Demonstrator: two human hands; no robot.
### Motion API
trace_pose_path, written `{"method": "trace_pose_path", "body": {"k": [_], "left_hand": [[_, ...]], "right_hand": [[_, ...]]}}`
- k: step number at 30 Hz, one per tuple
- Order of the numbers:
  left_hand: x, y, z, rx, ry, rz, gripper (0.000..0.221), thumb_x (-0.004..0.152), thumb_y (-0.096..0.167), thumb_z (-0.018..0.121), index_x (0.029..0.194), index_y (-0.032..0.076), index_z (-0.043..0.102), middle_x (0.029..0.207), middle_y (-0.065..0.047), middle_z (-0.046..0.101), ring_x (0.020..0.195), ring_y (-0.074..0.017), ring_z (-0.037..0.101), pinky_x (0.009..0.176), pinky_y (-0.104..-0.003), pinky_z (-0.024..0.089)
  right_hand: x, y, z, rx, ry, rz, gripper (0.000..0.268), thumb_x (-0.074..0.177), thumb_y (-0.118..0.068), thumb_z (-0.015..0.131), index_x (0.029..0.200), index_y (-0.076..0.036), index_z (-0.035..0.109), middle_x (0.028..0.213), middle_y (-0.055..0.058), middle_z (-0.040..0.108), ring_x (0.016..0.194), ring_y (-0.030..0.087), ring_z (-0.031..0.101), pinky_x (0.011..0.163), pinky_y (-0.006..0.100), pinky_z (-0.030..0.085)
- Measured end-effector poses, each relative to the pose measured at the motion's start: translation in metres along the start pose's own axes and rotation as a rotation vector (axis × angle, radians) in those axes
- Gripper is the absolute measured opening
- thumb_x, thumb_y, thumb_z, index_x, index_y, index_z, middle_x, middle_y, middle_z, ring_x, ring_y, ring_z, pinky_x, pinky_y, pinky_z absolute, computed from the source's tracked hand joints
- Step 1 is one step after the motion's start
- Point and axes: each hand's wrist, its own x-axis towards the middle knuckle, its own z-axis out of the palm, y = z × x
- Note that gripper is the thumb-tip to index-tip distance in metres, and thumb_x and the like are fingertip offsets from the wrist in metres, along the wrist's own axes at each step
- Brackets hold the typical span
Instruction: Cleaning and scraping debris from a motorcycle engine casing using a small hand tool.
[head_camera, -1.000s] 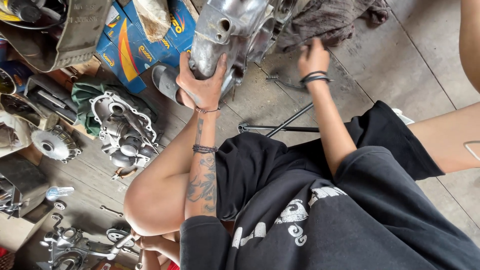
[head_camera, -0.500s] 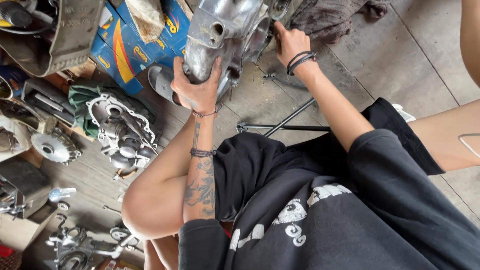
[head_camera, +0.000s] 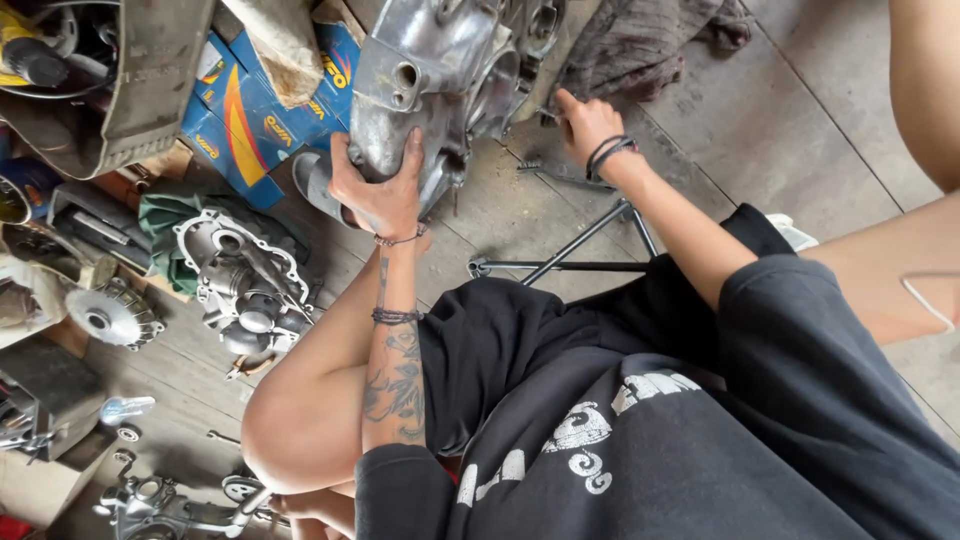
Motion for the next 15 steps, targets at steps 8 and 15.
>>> {"method": "trace_pose_path", "body": {"k": [8,15], "left_hand": [[0.001,0.001,0.004,-0.081,-0.007,-0.009,0.058,0.076,0.047,0.085,0.079,0.008,0.042,0.061,0.002,0.034,0.057,-0.0111,0.025,0.050,-0.031,0.023],[0.002,0.001,0.003,-0.050,-0.013,-0.019,0.062,0.077,0.053,0.082,0.079,0.008,0.040,0.064,0.001,0.030,0.062,-0.0126,0.024,0.054,-0.030,0.023]], "right_hand": [[0.002,0.014,-0.022,0.646,0.211,-0.098,0.021,0.116,-0.021,0.043,0.101,-0.006,0.046,0.087,0.009,0.061,0.079,0.022,0.062,0.071,0.037,0.053],[0.029,0.019,-0.037,0.733,0.424,-0.268,0.042,0.111,-0.046,0.062,0.099,-0.009,0.044,0.090,0.002,0.042,0.082,0.016,0.040,0.074,0.034,0.038]]}}
